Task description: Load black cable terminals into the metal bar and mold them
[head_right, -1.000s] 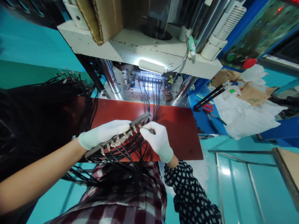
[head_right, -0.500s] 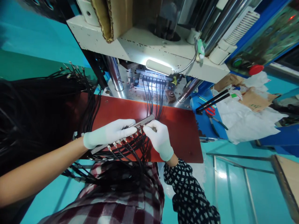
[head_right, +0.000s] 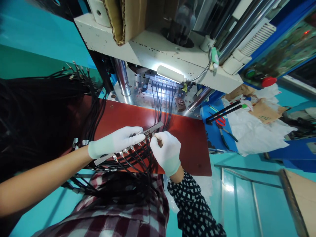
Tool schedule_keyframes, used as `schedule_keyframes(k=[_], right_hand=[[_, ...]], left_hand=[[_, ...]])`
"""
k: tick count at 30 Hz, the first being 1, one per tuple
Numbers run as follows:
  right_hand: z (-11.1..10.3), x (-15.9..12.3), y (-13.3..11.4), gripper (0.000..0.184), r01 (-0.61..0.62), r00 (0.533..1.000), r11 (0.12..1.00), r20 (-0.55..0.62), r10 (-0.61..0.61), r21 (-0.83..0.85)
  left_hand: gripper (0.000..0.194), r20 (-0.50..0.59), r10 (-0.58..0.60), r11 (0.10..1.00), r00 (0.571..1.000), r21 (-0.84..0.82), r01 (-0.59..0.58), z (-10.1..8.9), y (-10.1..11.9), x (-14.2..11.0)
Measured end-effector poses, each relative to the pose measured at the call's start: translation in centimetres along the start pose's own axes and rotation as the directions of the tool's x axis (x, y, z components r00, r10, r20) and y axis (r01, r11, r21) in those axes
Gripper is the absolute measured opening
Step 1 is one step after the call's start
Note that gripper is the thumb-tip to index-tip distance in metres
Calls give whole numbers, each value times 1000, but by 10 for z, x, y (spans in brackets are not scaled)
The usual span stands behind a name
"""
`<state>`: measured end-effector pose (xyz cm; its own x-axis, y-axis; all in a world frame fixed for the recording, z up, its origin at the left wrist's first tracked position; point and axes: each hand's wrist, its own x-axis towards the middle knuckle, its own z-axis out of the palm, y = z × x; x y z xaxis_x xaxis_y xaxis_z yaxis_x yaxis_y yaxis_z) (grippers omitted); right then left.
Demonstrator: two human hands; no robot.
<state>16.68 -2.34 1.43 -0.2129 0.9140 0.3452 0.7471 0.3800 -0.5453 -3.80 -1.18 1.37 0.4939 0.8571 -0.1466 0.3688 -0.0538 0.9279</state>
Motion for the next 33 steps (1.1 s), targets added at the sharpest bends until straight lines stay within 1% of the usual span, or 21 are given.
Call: schedule_keyframes(k=[3,5,8,11,13,17,21,25,27,28,31,33], right_hand=[[2,-1,1,17,50,998,998,-44,-52,-43],[-1,-2,1,10,80,994,995,-66,-84,-61],[-9,-7,-5,15,134,983,982,-110,-148,-130],[-12,-10,-13,7,178,976,951,-81,-204,-254],[-10,-11,-17,5,184,975,933,-65,-213,-308],[0,-9,-17,9,184,965,935,-126,-231,-303],[6,-8,-13,9,197,954,942,-169,-248,-272],[0,-12,-15,3,194,960,949,-151,-236,-248],[-4,-15,-18,12,202,961,942,-130,-243,-270],[-5,-15,-19,13,209,962,934,-112,-250,-291],[-4,-14,-21,3,237,959,900,-63,-278,-365],[-2,-12,-22,4,239,956,890,-65,-285,-387]], left_hand=[[45,-8,12,1000,1000,-7,-12,0,2,0],[46,-4,-2,1000,1000,-25,2,-1,2,0],[47,-9,-24,999,1000,-24,24,-1,2,-1],[46,-24,-8,1000,1000,-4,8,0,2,-1],[47,-28,11,1000,1000,0,-12,1,2,0],[46,-27,35,999,999,4,-35,2,2,1],[44,-25,40,999,999,-4,-40,2,3,0],[44,-28,7,997,1000,-72,-9,3,1,0],[45,-32,-12,995,999,-103,9,3,-1,0],[45,-36,-16,994,999,-106,12,4,-1,0],[44,-47,-9,997,999,-76,6,5,-1,1],[43,-48,-3,998,999,-60,1,5,1,1]])
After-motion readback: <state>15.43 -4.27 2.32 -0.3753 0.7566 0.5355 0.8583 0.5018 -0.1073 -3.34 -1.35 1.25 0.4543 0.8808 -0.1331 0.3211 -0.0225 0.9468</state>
